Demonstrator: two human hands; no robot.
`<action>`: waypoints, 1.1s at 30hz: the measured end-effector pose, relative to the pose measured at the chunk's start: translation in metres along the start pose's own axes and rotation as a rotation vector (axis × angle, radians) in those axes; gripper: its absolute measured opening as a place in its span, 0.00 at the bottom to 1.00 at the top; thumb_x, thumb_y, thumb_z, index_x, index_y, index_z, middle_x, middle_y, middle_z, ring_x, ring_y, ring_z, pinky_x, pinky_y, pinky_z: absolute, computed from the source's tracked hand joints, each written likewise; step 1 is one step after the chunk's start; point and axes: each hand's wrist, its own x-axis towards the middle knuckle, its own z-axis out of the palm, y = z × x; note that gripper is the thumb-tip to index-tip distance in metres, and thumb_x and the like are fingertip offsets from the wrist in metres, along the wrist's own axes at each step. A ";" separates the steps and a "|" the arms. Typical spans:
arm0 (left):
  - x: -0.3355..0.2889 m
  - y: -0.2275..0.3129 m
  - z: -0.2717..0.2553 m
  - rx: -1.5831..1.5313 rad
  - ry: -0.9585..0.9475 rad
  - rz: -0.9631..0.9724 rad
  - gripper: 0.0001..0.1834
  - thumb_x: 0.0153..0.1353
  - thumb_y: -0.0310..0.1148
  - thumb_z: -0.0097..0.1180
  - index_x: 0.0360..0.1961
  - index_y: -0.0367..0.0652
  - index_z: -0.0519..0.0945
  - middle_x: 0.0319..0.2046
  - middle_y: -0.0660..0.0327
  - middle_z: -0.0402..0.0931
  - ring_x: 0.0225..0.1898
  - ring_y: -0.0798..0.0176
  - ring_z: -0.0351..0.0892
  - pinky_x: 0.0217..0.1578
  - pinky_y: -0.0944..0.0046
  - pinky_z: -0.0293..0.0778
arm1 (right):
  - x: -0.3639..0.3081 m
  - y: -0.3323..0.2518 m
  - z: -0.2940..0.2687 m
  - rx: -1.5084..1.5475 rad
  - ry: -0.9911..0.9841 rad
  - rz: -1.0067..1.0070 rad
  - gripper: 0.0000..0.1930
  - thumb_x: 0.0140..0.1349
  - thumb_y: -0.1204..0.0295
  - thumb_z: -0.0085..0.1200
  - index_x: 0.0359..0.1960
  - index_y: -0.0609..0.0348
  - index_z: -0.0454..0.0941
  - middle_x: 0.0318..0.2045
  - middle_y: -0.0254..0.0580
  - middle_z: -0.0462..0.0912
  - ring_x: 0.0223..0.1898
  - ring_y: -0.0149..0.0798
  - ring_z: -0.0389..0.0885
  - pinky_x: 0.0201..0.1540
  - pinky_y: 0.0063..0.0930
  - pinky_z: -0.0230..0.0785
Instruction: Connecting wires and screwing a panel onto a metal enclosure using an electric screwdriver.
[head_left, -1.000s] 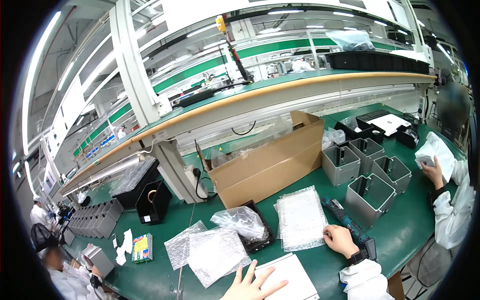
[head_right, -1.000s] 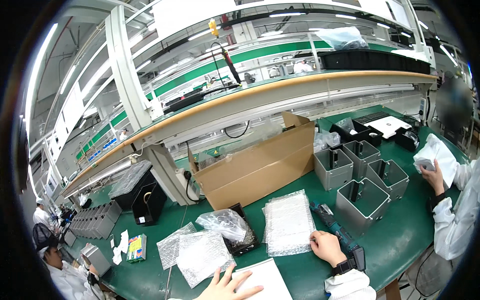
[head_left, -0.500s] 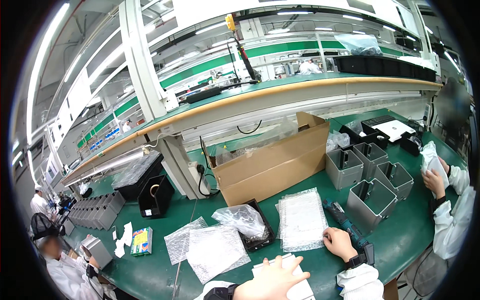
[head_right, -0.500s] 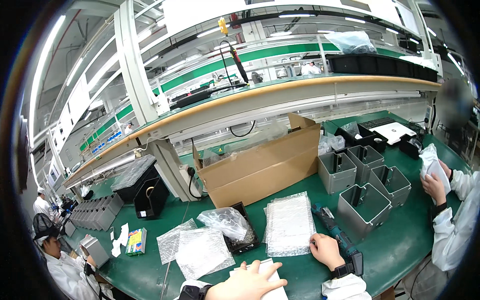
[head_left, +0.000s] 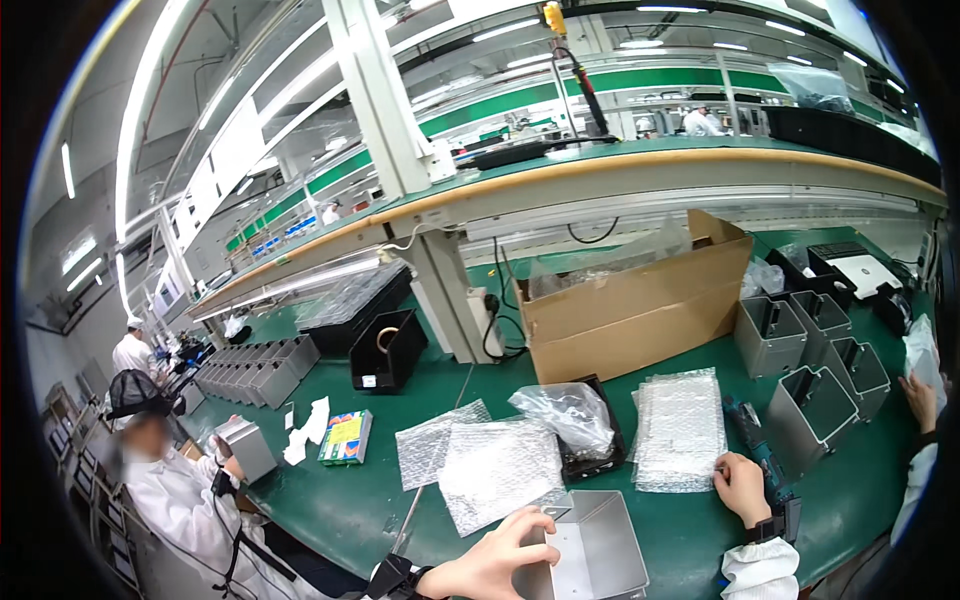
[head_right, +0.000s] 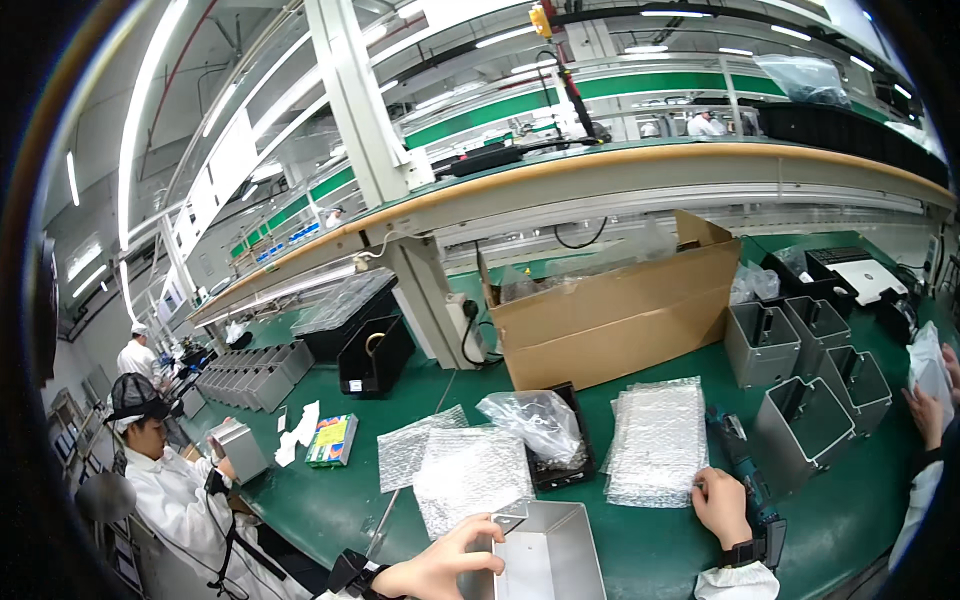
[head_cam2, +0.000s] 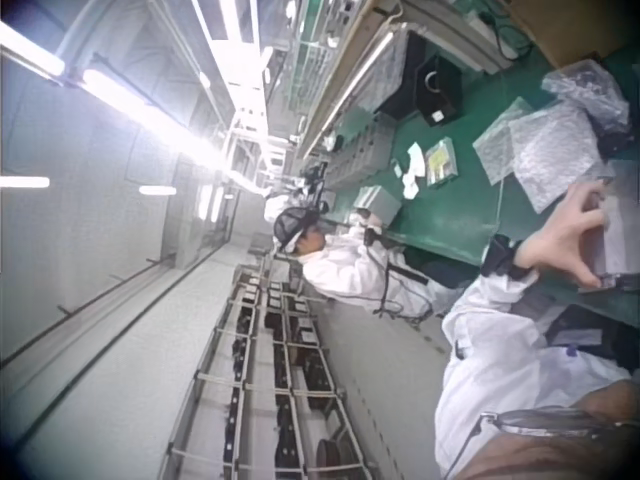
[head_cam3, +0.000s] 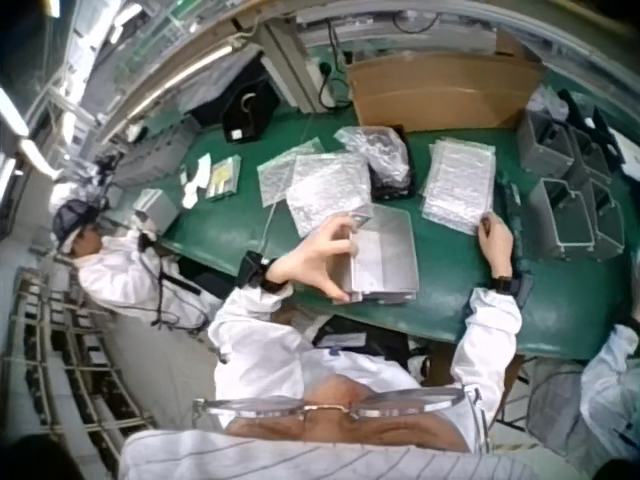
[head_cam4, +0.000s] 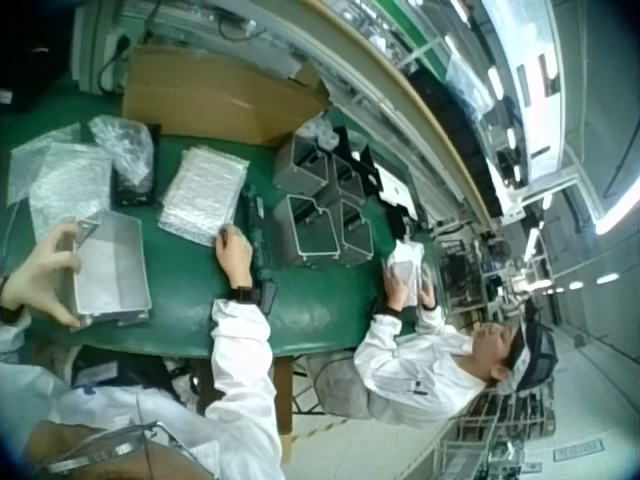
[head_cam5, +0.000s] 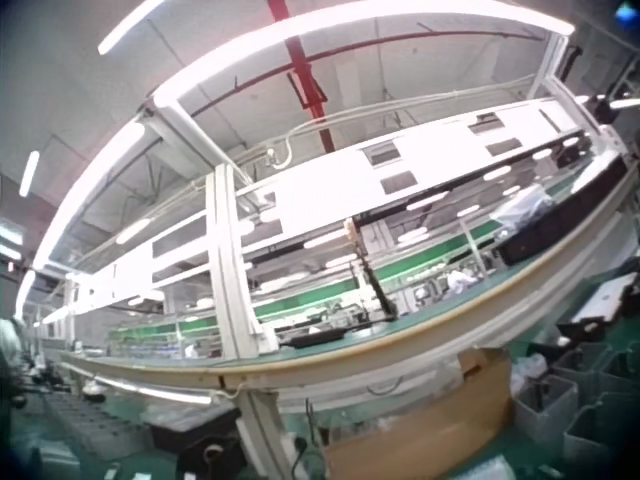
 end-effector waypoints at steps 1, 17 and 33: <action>-0.014 -0.007 0.003 -0.067 0.104 -0.032 0.36 0.26 0.48 0.76 0.36 0.43 0.72 0.49 0.47 0.60 0.48 0.44 0.63 0.48 0.51 0.64 | -0.001 0.002 0.002 0.012 0.026 -0.006 0.06 0.46 0.76 0.56 0.28 0.59 0.75 0.19 0.43 0.74 0.22 0.46 0.75 0.26 0.38 0.66; -0.212 -0.093 -0.061 0.622 1.160 -0.725 0.32 0.24 0.38 0.75 0.32 0.44 0.69 0.45 0.54 0.58 0.50 0.52 0.62 0.50 0.55 0.63 | 0.000 0.005 0.008 0.005 0.030 -0.006 0.08 0.44 0.80 0.57 0.27 0.63 0.73 0.18 0.44 0.71 0.19 0.45 0.71 0.24 0.36 0.62; -0.199 -0.146 -0.042 0.967 1.221 -0.946 0.33 0.38 0.39 0.70 0.43 0.41 0.66 0.60 0.47 0.51 0.63 0.41 0.49 0.60 0.46 0.50 | -0.003 0.004 0.001 -0.007 0.003 0.050 0.07 0.45 0.79 0.56 0.28 0.62 0.74 0.16 0.43 0.72 0.19 0.44 0.73 0.24 0.35 0.64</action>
